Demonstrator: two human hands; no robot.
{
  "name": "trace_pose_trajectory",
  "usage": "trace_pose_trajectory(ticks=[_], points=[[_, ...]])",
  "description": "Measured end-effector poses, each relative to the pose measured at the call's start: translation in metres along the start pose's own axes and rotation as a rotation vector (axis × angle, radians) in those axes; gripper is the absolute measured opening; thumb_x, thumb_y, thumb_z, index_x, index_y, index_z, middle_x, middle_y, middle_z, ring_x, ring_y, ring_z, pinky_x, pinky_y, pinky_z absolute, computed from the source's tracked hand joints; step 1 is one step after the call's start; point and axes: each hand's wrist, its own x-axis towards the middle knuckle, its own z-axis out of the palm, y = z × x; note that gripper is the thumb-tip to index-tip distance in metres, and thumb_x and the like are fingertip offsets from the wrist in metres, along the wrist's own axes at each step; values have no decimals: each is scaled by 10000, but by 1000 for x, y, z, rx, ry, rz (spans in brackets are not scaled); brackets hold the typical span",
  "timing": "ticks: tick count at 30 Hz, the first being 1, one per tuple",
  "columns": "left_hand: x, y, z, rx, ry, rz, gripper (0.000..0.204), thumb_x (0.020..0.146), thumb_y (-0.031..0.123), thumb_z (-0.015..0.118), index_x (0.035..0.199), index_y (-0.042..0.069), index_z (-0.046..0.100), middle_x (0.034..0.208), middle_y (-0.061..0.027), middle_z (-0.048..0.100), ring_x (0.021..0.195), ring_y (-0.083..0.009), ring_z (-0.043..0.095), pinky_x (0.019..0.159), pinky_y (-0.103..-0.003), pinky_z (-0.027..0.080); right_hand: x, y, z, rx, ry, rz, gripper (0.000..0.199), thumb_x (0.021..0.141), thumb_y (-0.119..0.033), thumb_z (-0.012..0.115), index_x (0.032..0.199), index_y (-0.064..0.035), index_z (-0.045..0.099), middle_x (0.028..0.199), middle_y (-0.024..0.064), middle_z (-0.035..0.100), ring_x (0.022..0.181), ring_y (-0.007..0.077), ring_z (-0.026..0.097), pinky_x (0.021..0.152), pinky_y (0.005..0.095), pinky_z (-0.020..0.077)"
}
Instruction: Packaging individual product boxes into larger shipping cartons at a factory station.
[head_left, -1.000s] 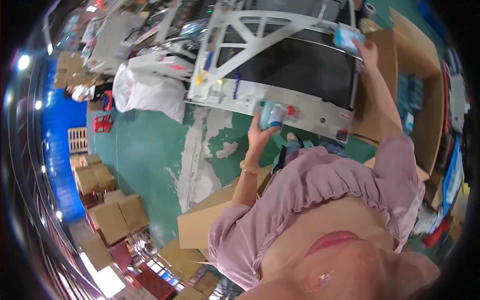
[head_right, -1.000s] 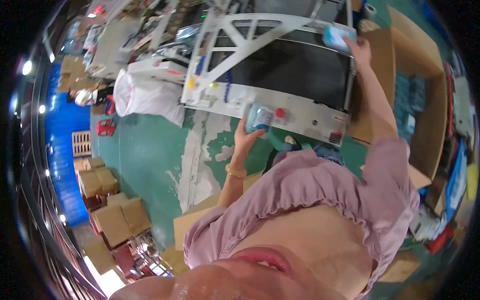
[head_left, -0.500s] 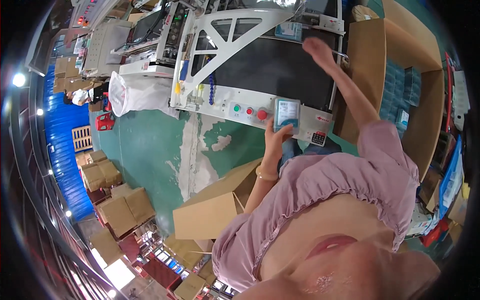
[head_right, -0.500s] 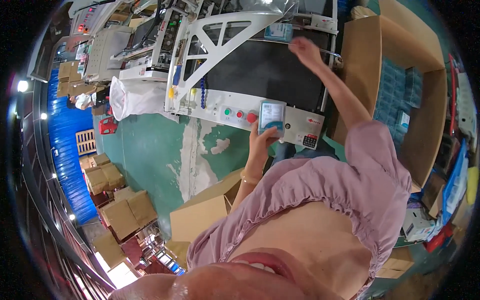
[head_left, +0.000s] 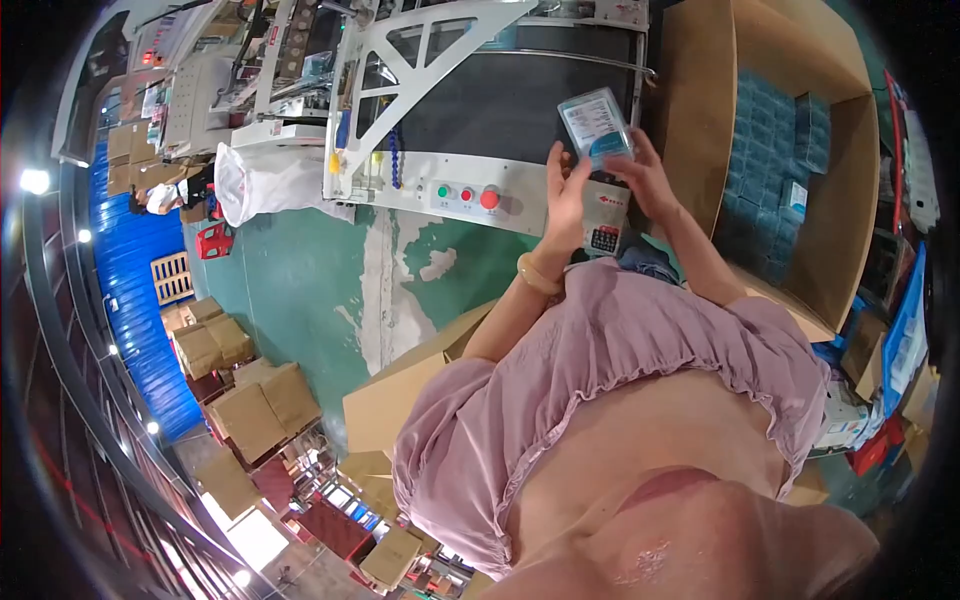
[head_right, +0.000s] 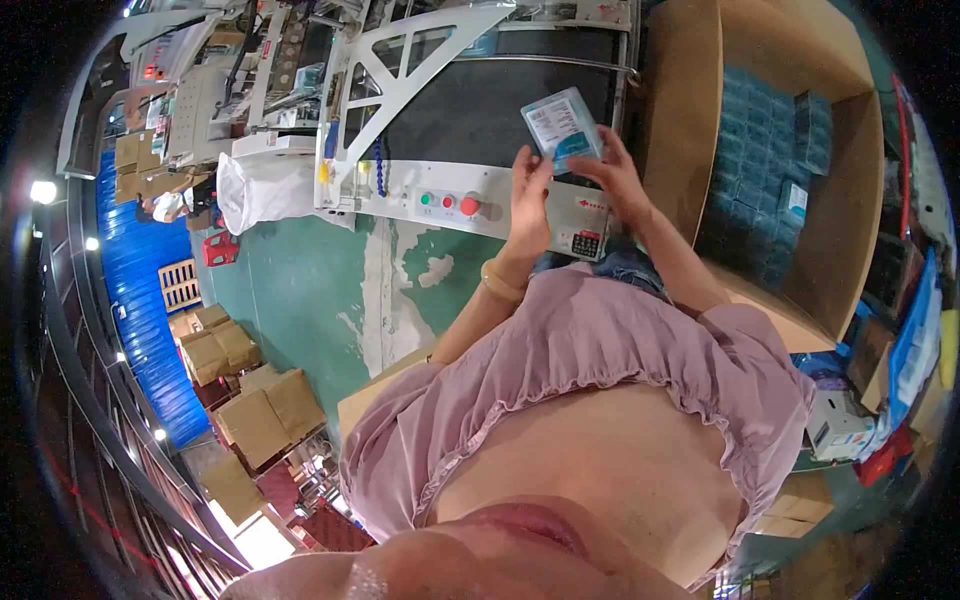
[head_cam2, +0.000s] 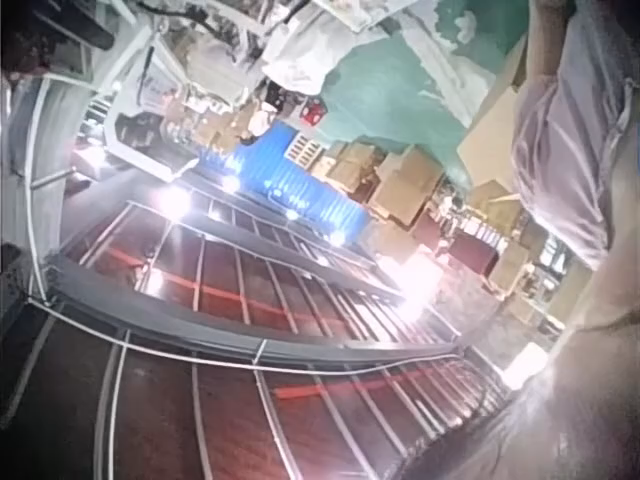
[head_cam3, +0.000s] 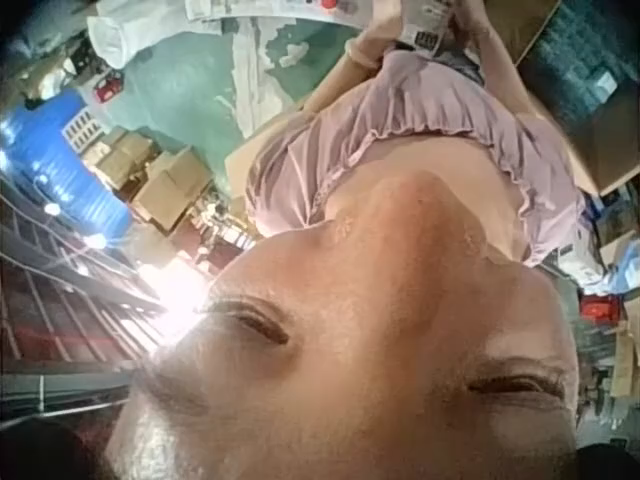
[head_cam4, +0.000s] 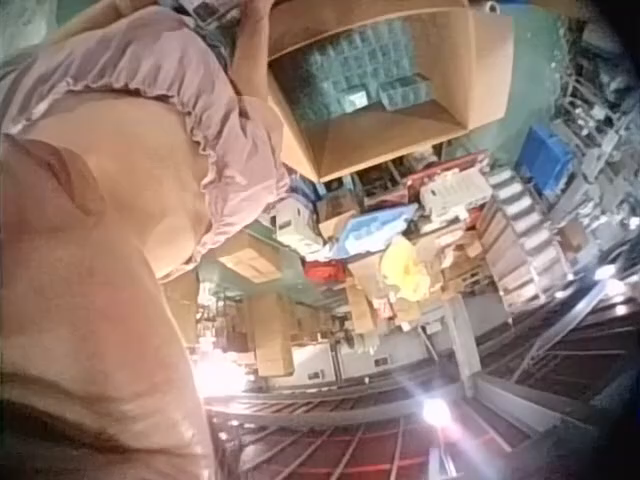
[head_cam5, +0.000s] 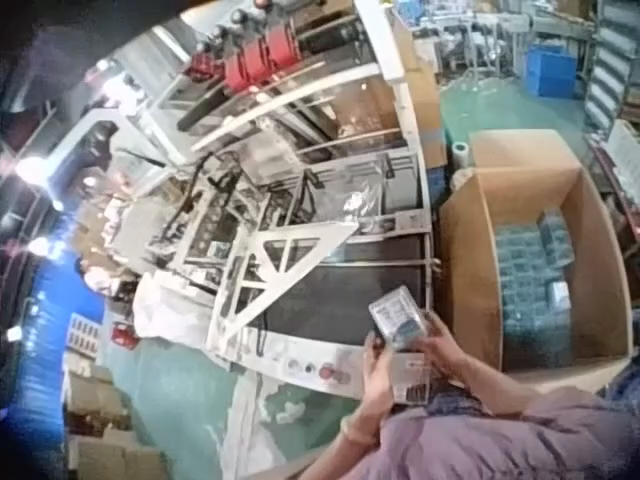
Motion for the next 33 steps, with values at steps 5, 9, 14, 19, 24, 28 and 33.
trace_pose_trajectory(ticks=[5,9,14,19,24,28,33], points=[[-15,1,-20,173,23,-180,412,808,202,599,1182,89,469,1060,-1,526,963,-107,484,797,-259,378,59,-8,-69,-383,82,-332,609,636,12,694,1177,-12,415,982,52,546,907,162,536,799,270,435],[-40,3,-56,42,131,-288,358,812,202,599,1136,79,508,1031,-7,543,914,-128,522,768,-263,396,109,-47,-101,-423,307,-325,489,662,-63,710,1077,0,458,969,80,543,884,160,536,753,276,442],[-71,-9,-91,-26,308,-345,331,823,202,593,1124,87,513,1004,-29,565,855,-156,558,700,-261,423,170,-101,-132,-219,446,-584,228,712,-205,688,868,-58,609,868,2,583,680,78,511,575,212,404],[-99,-15,-98,-59,347,-424,302,837,186,580,1109,73,512,1004,-40,563,837,-167,565,700,-264,440,204,-100,-153,-444,547,-191,216,746,-313,646,808,-107,630,669,-44,494,623,63,474,561,231,403],[-100,-20,-110,-67,252,-516,273,851,174,563,1097,70,507,985,-36,559,810,-142,567,707,-242,445,208,-71,-146,-433,591,-45,234,715,-335,677,759,-117,606,626,-41,468,547,66,437,491,222,361],[-95,-35,-111,-45,172,-555,257,852,157,557,1090,71,509,995,-49,563,840,-177,566,718,-263,447,220,-49,-162,-464,469,-101,428,661,-426,711,840,-46,633,721,8,561,625,111,517,531,265,415],[-96,-57,-95,2,10,-609,247,854,133,548,1087,61,508,1015,-59,566,854,-171,563,726,-259,442,198,-56,-160,-715,500,-373,444,762,-481,604,972,-92,646,768,14,603,682,142,553,602,314,436]])
